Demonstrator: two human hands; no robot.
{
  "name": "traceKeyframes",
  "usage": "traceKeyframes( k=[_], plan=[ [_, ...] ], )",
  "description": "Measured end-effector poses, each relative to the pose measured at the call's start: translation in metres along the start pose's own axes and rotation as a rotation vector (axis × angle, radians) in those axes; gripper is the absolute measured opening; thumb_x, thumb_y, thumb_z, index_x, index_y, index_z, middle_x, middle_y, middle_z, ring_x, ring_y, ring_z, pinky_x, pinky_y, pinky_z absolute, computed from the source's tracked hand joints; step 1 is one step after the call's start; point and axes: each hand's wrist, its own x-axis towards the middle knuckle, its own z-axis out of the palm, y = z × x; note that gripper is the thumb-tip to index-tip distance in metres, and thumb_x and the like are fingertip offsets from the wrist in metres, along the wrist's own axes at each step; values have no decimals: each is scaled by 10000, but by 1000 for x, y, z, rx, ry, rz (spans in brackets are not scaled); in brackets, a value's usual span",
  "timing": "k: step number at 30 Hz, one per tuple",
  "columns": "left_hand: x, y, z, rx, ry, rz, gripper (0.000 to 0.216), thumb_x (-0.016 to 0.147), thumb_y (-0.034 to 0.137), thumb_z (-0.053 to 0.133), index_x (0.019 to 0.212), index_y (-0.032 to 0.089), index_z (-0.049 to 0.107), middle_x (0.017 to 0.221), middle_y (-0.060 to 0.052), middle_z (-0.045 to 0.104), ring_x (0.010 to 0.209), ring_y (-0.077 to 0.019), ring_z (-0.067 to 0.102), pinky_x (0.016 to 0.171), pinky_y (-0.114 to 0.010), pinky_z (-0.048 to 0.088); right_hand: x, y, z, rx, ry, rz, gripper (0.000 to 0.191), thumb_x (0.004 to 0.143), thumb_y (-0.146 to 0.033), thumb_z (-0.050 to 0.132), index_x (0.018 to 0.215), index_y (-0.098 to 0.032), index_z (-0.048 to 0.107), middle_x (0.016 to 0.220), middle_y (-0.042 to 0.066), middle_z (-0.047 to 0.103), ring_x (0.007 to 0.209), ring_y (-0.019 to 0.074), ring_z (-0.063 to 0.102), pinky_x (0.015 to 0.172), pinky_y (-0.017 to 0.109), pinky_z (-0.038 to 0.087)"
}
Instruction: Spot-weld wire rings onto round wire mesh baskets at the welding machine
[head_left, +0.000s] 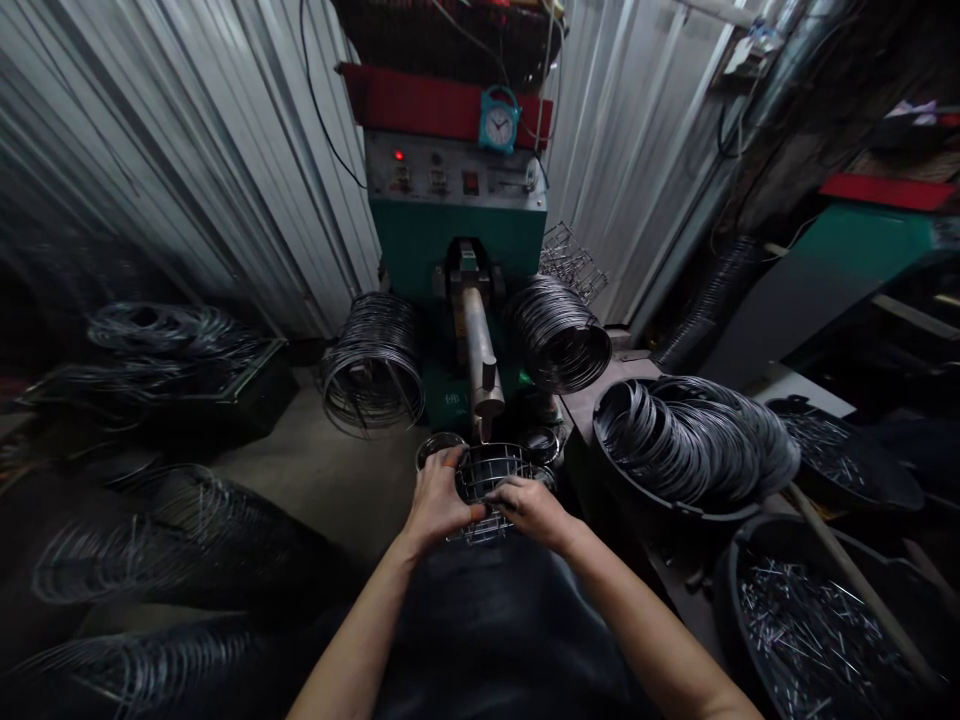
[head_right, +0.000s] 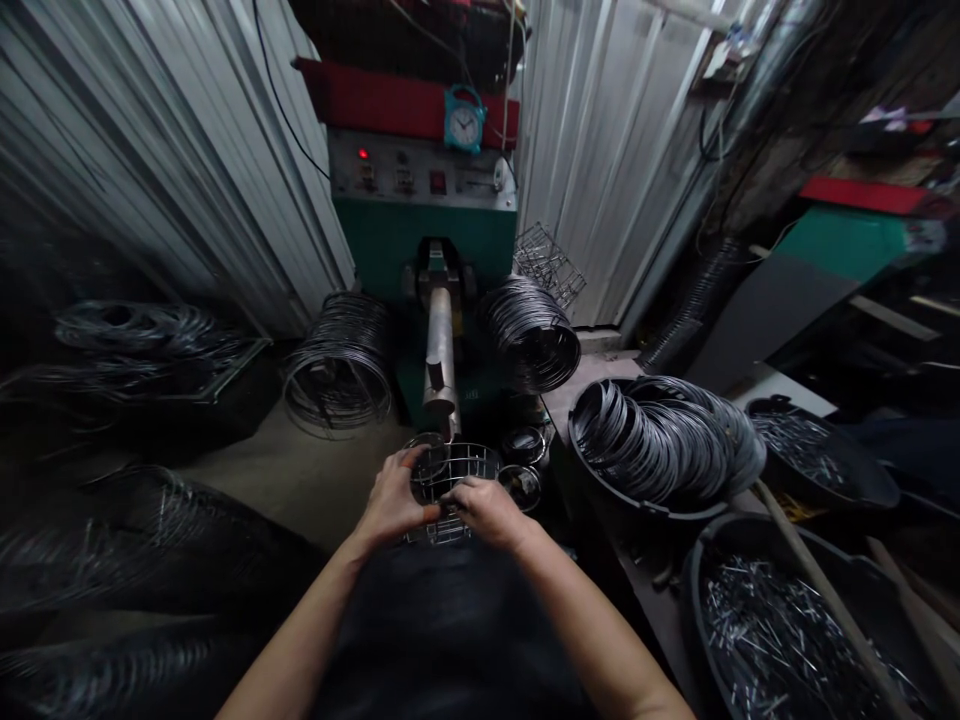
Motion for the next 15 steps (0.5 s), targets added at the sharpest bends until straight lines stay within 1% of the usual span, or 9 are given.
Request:
traceKeyframes(
  k=[3, 10, 13, 15],
  plan=[
    [6, 0, -2, -8, 0, -3, 826, 498, 263, 717, 1261, 214, 404, 1249, -90, 470, 1164, -303, 421, 968, -423, 379, 5, 0, -3, -24, 0, 2, 218, 823, -131, 556, 1017, -139, 655, 944, 104, 679, 860, 179, 658, 761, 265, 517],
    [27, 0, -8, -21, -34, -73, 805, 518, 279, 725, 1256, 169, 422, 1225, -114, 482, 1163, -291, 427, 956, -387, 380, 26, 6, -15, -23, 17, 4, 203, 801, -88, 562, 963, -163, 660, 926, 67, 682, 859, 152, 649, 762, 237, 499],
    [29, 2, -9, 5, -50, -77, 794, 531, 325, 733, 1254, 188, 435, 1176, -103, 511, 1117, -294, 466, 916, -381, 401, 28, 5, -16, 1, 36, 3, 180, 815, -96, 551, 939, -164, 661, 925, 65, 685, 855, 148, 650, 761, 232, 498],
    [29, 4, -9, 25, -36, -90, 792, 529, 344, 735, 1250, 193, 444, 1157, -100, 520, 1101, -295, 477, 900, -384, 409, 27, 4, -15, -23, 41, 23, 183, 814, -93, 551, 944, -155, 663, 934, 74, 686, 855, 158, 653, 758, 238, 500]
  ],
)
